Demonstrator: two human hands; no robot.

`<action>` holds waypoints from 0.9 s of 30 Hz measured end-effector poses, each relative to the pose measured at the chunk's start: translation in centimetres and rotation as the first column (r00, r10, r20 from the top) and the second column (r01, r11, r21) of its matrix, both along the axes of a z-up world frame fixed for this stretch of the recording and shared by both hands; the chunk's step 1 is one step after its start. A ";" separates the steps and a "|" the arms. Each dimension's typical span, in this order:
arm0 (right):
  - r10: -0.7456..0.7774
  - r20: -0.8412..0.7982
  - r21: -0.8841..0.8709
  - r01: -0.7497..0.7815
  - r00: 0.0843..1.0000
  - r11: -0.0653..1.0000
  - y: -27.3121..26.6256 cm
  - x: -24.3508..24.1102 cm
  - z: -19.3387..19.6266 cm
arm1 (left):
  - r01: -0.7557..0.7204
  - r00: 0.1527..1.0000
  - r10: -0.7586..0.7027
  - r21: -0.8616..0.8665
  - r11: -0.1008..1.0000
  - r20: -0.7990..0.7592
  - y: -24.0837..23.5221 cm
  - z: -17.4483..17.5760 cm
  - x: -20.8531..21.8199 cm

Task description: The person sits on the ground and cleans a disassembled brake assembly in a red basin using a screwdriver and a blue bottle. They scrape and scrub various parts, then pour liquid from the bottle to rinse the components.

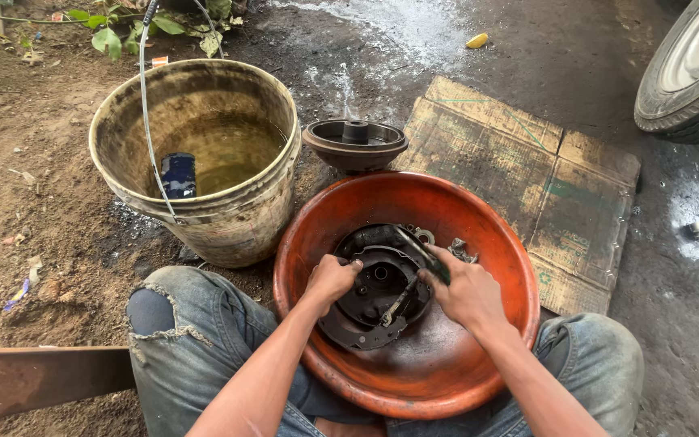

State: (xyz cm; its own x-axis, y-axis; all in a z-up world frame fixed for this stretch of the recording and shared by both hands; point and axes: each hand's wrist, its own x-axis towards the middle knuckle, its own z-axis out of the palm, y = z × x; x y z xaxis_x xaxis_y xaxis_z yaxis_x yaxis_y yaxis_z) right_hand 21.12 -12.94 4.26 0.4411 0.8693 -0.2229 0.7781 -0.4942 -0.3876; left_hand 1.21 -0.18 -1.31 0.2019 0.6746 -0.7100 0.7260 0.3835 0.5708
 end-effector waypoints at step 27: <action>0.401 0.257 -0.149 -0.374 0.879 0.916 5.7 -4.8 4.8 | -0.022 0.999 0.024 0.073 0.997 -0.029 0.1 -0.1 -0.3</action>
State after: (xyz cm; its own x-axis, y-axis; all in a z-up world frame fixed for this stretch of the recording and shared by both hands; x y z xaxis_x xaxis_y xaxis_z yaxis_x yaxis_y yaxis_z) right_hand 16.30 -7.28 9.03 0.1286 0.9650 -0.2284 0.9834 -0.1539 -0.0965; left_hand 0.91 -0.12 -1.42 0.1653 0.7291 -0.6641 0.7344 0.3584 0.5763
